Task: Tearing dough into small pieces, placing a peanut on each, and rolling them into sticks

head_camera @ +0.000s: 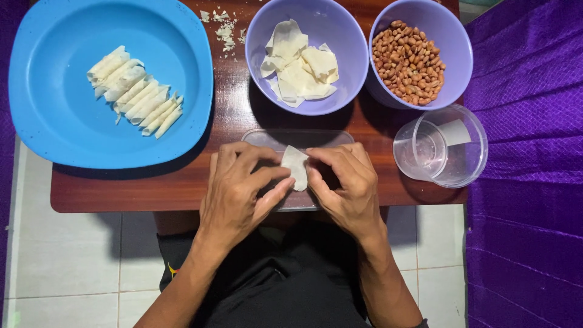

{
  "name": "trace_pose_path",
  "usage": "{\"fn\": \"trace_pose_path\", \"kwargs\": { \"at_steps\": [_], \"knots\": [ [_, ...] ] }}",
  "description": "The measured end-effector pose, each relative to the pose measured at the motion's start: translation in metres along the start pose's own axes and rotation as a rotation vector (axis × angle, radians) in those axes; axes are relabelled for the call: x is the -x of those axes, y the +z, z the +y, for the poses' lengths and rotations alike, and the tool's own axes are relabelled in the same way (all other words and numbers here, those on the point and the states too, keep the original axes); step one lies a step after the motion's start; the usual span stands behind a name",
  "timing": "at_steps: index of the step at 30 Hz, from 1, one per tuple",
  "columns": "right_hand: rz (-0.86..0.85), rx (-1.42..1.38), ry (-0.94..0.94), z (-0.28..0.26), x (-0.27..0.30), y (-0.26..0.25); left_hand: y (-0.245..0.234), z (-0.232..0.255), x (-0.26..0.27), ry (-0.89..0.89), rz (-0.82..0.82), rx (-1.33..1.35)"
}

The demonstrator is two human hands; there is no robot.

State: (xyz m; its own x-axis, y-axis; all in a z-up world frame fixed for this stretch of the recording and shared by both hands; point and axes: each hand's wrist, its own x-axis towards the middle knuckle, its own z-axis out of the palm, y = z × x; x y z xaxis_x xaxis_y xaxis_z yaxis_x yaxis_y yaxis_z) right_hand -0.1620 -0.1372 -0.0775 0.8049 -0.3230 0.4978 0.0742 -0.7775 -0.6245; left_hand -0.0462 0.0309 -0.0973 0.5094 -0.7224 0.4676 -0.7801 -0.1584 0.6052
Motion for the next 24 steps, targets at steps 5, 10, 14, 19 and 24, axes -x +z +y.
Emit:
{"fn": "trace_pose_path", "kwargs": {
  "at_steps": [5,10,14,19,24],
  "knots": [
    [0.027,0.007,0.028,-0.003,-0.001,0.000,0.001,0.002,0.000,0.031,-0.009,-0.018],
    [0.114,-0.064,0.029,-0.001,0.000,-0.002,-0.001,0.004,-0.002,0.025,-0.052,-0.043],
    [0.156,-0.086,0.019,0.002,0.002,-0.003,-0.001,0.005,-0.001,0.051,-0.092,-0.052],
    [0.194,-0.113,0.023,0.003,0.003,-0.006,-0.005,0.008,-0.002,0.075,-0.127,-0.061],
    [0.200,-0.133,0.020,0.003,0.002,-0.008,-0.012,0.017,-0.007,0.099,-0.253,-0.186]
  ]
}}
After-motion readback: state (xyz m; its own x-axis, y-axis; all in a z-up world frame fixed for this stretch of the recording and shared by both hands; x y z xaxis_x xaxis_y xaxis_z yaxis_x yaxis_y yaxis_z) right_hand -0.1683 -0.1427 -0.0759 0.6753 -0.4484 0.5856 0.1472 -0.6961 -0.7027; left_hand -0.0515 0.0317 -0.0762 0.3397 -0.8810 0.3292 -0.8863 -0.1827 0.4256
